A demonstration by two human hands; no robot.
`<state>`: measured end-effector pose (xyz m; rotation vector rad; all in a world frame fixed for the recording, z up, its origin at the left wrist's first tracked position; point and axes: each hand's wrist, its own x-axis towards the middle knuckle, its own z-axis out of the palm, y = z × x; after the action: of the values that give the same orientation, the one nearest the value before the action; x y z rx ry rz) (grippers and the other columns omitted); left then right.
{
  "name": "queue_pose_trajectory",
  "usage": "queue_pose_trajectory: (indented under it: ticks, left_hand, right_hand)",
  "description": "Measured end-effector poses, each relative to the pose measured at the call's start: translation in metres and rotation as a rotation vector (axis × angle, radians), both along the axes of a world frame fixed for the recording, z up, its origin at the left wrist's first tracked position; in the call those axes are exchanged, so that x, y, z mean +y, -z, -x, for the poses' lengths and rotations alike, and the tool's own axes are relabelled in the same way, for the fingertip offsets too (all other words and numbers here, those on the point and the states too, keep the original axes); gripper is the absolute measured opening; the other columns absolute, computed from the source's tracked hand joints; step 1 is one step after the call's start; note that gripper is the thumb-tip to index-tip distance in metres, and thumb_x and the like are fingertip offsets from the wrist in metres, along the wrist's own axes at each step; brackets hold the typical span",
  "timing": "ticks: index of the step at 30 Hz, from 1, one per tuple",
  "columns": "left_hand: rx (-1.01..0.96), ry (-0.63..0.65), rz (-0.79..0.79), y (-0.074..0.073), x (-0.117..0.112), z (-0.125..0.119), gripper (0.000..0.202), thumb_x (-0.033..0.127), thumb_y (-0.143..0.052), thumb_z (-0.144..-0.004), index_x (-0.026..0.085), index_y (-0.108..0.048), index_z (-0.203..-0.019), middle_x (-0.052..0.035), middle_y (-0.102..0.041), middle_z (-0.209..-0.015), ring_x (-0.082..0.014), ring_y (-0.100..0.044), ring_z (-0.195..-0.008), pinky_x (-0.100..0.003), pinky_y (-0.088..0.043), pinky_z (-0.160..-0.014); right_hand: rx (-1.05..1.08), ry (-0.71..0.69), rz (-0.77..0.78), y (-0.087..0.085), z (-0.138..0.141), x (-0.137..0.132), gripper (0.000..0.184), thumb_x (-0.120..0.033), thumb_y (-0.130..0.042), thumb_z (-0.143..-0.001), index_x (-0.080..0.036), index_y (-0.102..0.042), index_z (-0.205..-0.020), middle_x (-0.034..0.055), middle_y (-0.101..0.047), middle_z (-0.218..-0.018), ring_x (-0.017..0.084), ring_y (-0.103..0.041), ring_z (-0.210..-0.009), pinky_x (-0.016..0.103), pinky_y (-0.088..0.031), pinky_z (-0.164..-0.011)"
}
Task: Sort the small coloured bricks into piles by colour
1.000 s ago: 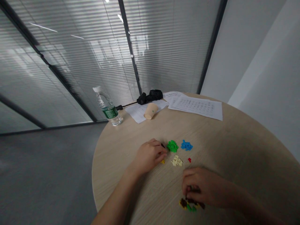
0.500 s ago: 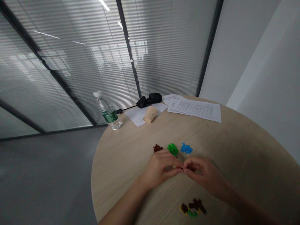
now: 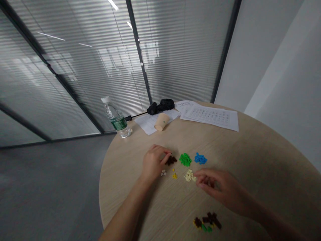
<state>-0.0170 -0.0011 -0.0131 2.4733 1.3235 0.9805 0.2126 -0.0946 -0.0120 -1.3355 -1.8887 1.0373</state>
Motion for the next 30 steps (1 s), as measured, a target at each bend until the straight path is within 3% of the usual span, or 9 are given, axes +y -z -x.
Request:
queue_pose_trajectory:
  ticks: [2,5,10,19,26,30]
  left_hand:
    - [0.076,-0.045,0.001,0.003,0.004,0.002,0.009,0.019,-0.058,-0.083,0.019,-0.066,-0.078,-0.003,-0.066,-0.079,-0.0187,-0.055,-0.082,-0.031,-0.045,-0.074]
    - [0.127,-0.069,0.018,0.005,0.004,0.001,0.009,0.02,-0.06,-0.082,0.018,-0.067,-0.076,-0.0036,-0.064,-0.08,-0.019,-0.054,-0.083,-0.031,-0.045,-0.073]
    - [0.216,-0.146,0.07,0.005,0.002,-0.001,0.009,0.022,-0.06,-0.081,0.019,-0.068,-0.079,-0.0039,-0.063,-0.083,-0.0202,-0.054,-0.086,-0.031,-0.044,-0.074]
    - [0.273,-0.19,0.097,0.001,-0.001,-0.001,0.013,0.023,-0.056,-0.082,0.019,-0.068,-0.082,-0.0048,-0.062,-0.086,-0.0206,-0.053,-0.087,-0.032,-0.044,-0.076]
    - [0.197,-0.133,0.073,-0.003,-0.006,-0.005,0.014,0.021,-0.053,-0.084,0.018,-0.066,-0.08,-0.0049,-0.062,-0.085,-0.0194,-0.053,-0.085,-0.032,-0.044,-0.075]
    - [0.101,0.066,0.073,-0.01,-0.013,-0.01,0.015,0.02,-0.052,-0.086,0.018,-0.066,-0.08,-0.0044,-0.062,-0.084,-0.0178,-0.054,-0.084,-0.031,-0.044,-0.076]
  right_hand:
    - [-0.206,-0.124,-0.046,-0.006,-0.005,-0.003,0.018,-0.022,-0.052,-0.079,-0.016,-0.067,-0.088,0.0051,-0.066,-0.075,0.016,-0.059,-0.067,0.028,-0.044,-0.064]
    - [-0.36,-0.269,0.003,-0.009,-0.007,-0.008,0.015,-0.017,-0.058,-0.072,-0.016,-0.066,-0.085,0.0026,-0.065,-0.072,0.016,-0.058,-0.066,0.027,-0.041,-0.064]
    - [-0.373,-0.335,0.033,-0.002,-0.002,-0.012,0.023,-0.016,-0.065,-0.063,-0.019,-0.063,-0.086,-0.0023,-0.062,-0.069,0.014,-0.055,-0.065,0.024,-0.036,-0.063]
    - [-0.39,-0.4,-0.049,0.003,0.0,-0.01,0.006,-0.012,-0.059,-0.066,-0.018,-0.058,-0.069,-0.0019,-0.058,-0.068,0.013,-0.052,-0.067,0.023,-0.034,-0.061]
    - [-0.388,-0.405,-0.048,0.0,-0.001,-0.01,0.002,-0.019,-0.062,-0.071,-0.018,-0.062,-0.074,-0.0004,-0.061,-0.074,0.014,-0.055,-0.072,0.024,-0.036,-0.064]
    - [-0.391,-0.417,-0.053,0.001,-0.002,-0.009,0.005,-0.02,-0.066,-0.07,-0.018,-0.063,-0.074,0.0003,-0.063,-0.077,0.015,-0.056,-0.074,0.025,-0.038,-0.068]
